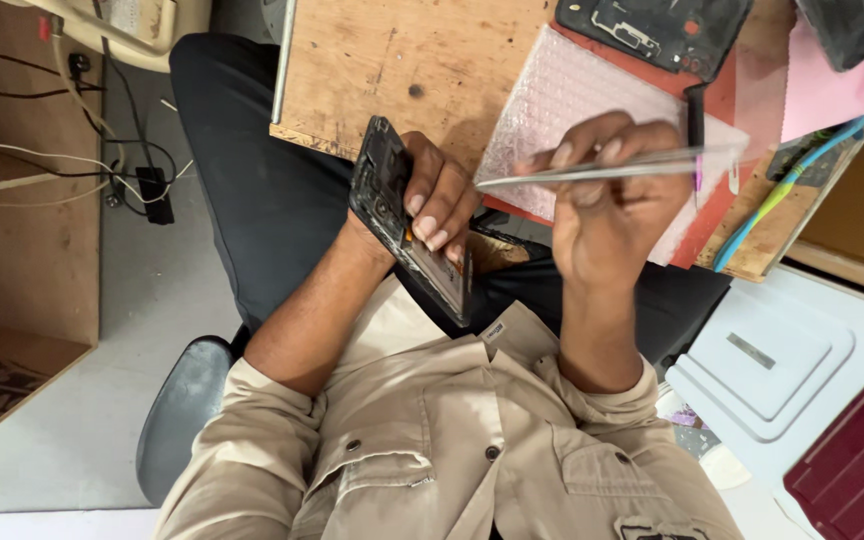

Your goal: The person disassembles a smartphone by removing the back cover and using a screwdriver to detach internal components. They then use tweezers to carefully lift and reposition a small connector or ribbon cable inside the device.

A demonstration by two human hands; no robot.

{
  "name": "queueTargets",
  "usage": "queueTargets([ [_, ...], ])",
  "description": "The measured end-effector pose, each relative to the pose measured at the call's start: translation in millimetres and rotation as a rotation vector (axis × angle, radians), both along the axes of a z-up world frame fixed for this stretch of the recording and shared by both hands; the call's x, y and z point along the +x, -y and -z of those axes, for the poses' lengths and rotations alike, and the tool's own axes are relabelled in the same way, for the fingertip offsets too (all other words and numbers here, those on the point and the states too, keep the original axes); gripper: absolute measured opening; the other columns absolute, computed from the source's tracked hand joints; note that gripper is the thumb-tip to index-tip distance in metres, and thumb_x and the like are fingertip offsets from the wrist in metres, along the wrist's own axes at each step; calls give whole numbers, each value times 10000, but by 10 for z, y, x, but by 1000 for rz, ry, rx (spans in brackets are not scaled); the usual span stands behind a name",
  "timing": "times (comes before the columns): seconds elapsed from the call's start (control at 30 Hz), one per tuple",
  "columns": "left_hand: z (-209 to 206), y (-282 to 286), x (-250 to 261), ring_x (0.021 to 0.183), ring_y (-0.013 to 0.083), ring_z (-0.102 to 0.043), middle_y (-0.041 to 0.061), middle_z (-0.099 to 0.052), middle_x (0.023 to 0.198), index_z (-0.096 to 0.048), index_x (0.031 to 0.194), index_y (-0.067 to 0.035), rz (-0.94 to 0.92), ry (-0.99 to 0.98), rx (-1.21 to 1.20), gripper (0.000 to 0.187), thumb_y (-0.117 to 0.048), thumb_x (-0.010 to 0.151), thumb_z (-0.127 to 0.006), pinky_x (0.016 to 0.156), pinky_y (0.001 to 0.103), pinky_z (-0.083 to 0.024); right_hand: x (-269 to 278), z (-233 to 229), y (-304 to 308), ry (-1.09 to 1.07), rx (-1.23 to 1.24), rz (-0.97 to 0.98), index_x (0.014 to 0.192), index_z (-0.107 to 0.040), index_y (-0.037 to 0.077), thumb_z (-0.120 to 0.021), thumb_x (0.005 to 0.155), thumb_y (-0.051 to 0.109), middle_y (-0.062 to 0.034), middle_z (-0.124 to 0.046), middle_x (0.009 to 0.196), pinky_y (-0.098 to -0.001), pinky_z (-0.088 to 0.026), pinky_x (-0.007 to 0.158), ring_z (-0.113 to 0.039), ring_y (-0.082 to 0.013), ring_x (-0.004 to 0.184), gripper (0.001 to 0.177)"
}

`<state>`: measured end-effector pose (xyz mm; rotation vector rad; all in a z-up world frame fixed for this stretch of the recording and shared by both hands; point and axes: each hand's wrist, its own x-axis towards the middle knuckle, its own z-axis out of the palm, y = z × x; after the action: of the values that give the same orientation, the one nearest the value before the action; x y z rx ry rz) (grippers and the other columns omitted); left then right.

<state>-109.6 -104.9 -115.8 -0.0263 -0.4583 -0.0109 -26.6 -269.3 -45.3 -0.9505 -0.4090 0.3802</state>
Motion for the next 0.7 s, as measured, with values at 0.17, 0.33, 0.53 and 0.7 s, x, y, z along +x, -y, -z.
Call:
queueTargets([
  [0.17, -2, 22, 1, 785, 246, -663, 139, -658, 807, -667, 829, -6, 9, -19, -1, 484, -389, 1087, -520, 787, 435, -652, -213, -72, -11, 93, 14, -70, 1117, -514, 29, -773, 958, 9, -172, -651, 972, -387, -679, 713, -772, -262, 834, 305],
  [0.33, 23, 42, -21, 788, 227, -677, 114, -629, 791, -648, 822, -17, -47, -47, 42, 457, -408, 1040, -560, 773, 426, -671, -310, -104, -89, 139, 4, -61, 1072, -540, 15, -748, 969, -2, -172, -654, 971, -399, -682, 713, -778, -303, 878, 233],
  [0.53, 75, 45, -56, 795, 231, -658, 106, -636, 765, -678, 775, -29, -42, -96, 74, 451, -408, 1018, -639, 694, 339, -631, -346, -56, -196, 167, 45, -81, 1018, -548, 13, -734, 962, -26, -170, -651, 1010, -429, -677, 743, -766, -299, 898, 198],
  [0.7, 101, 54, -51, 752, 218, -669, 96, -638, 756, -689, 783, -47, -44, -88, 87, 382, -371, 985, -695, 634, 300, -593, -359, -69, -195, 162, 31, -77, 1005, -553, 12, -729, 964, -30, -175, -663, 1005, -435, -677, 760, -766, -301, 898, 186],
])
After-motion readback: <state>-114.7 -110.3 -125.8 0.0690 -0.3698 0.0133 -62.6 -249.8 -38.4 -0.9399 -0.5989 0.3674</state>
